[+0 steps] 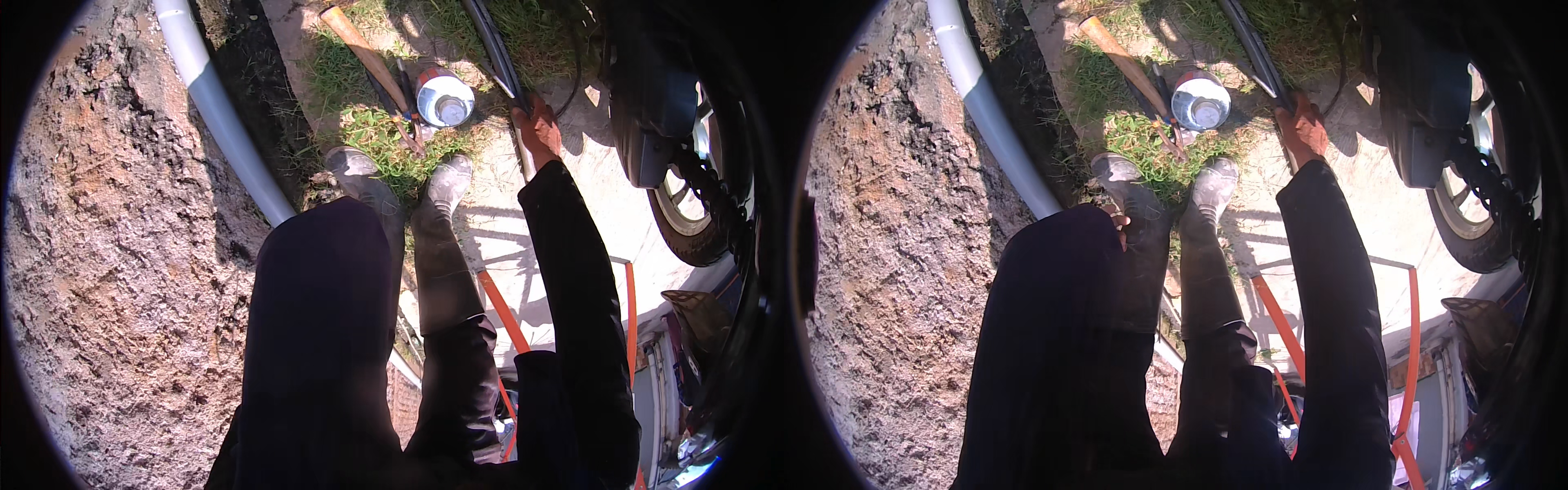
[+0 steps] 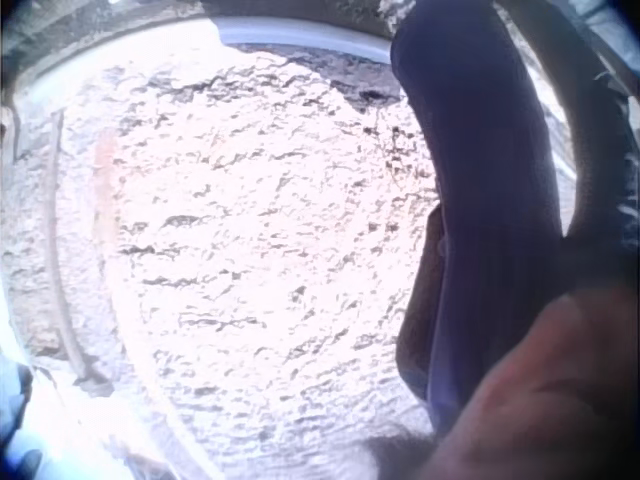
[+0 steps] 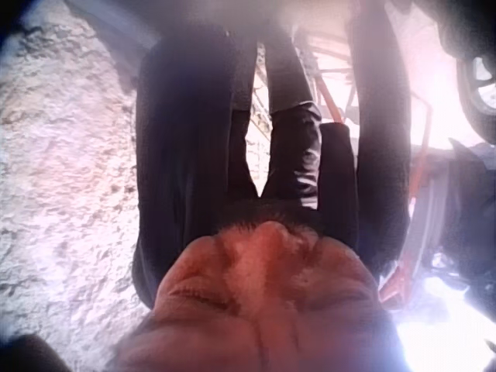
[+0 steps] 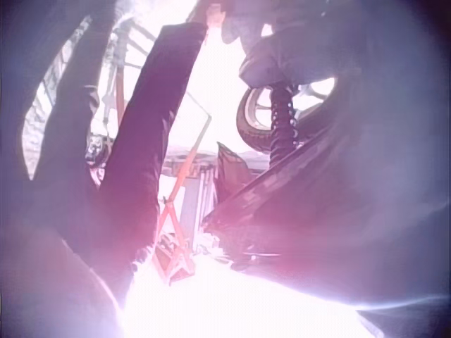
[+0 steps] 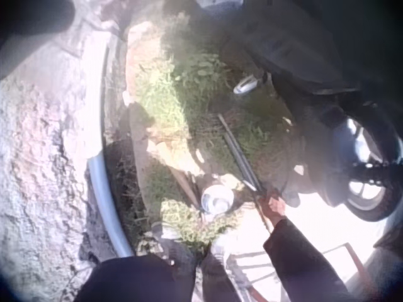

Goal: The person secures a pipe to a wall using a metal strap, hammering a nail into the wall and then tightening the strap with wire and pliers.

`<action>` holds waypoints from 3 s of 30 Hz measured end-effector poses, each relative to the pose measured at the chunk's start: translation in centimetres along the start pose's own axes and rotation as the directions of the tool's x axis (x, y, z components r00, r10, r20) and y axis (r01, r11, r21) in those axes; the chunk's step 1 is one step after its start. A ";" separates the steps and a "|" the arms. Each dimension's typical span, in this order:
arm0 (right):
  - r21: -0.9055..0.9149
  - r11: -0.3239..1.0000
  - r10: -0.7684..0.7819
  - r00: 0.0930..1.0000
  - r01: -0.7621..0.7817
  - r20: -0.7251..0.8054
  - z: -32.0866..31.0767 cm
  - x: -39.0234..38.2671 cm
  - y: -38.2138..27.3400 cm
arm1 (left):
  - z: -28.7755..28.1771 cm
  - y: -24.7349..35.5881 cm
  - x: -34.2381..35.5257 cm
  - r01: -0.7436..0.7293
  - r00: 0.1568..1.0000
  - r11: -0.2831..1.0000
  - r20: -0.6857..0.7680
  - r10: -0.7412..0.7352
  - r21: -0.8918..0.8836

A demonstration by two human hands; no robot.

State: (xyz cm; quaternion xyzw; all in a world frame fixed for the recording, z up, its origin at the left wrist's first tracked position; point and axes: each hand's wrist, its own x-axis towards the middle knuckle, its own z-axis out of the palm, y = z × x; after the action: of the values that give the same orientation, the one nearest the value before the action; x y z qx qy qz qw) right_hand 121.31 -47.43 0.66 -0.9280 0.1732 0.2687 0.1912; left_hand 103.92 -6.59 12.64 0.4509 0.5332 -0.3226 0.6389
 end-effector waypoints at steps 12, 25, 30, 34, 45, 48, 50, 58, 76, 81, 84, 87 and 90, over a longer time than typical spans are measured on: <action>-0.199 0.973 -0.070 0.969 0.119 0.238 0.6 -2.4 4.4 | -0.7 -0.4 -9.2 -0.100 0.970 0.965 -0.241 0.041 -0.241; 0.507 0.862 0.036 0.994 0.023 -0.106 -5.5 -9.4 0.3 | -0.5 2.6 -16.5 -0.265 0.919 0.894 -0.376 0.119 -0.363; 0.548 0.826 -0.041 0.983 0.134 -0.179 -10.1 -11.1 1.1 | -0.9 6.4 -23.3 -0.316 0.908 0.939 -0.332 0.257 -0.139; 0.674 0.704 -0.094 0.969 0.225 -0.227 -15.9 -11.8 1.3 | -3.1 5.6 -26.1 -0.260 0.937 0.963 -0.224 0.270 0.074; 0.615 0.697 -0.188 0.922 0.369 -0.340 -30.9 -16.8 -9.8 | -12.8 -2.1 -35.4 -0.287 0.888 0.931 -0.302 0.347 0.225; 0.661 0.689 -0.219 0.955 0.295 -0.199 -34.6 -22.4 -12.8 | -15.1 -7.3 -37.1 -0.398 0.856 0.916 -0.342 0.388 0.043; 0.587 0.746 -0.276 0.948 0.314 -0.157 -36.9 -25.2 -12.4 | -13.2 -7.7 -37.8 -0.325 0.946 0.548 -0.269 0.184 -0.771; 0.606 0.796 -0.229 0.929 0.006 0.292 -38.1 -31.3 -10.0 | -7.4 -16.0 -40.1 -0.508 0.777 0.849 -0.504 0.377 -0.148; -0.381 0.343 -0.440 0.506 0.858 0.742 -41.4 -23.1 -5.5 | 2.7 -18.1 -46.5 -0.247 0.865 0.965 -0.470 0.177 -0.090; -0.235 0.612 -0.408 0.556 0.755 0.724 -40.7 -23.8 -6.2 | 2.9 -22.2 -46.3 -0.293 0.865 0.921 -0.482 0.141 -0.255; -0.197 0.427 -0.533 0.421 0.883 0.734 -41.9 -21.4 -6.0 | 4.3 -22.6 -46.2 -0.360 0.830 0.924 -0.495 0.257 -0.125; -0.091 0.385 -0.587 0.320 0.918 0.744 -42.0 -21.1 -7.1 | 6.1 -23.0 -47.8 -0.302 0.832 0.899 -0.547 0.087 -0.316; -0.068 0.677 -0.458 0.491 0.733 0.741 -42.7 -20.9 -8.8 | 7.5 -21.9 -49.6 -0.209 0.870 0.905 -0.493 -0.001 -0.370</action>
State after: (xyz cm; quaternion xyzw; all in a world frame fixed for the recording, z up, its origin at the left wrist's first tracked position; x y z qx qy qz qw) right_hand 126.88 -54.35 48.22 -0.7825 -0.3024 0.5257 0.1408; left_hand 76.22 -25.30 56.02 0.4006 0.7057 -0.0447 0.5827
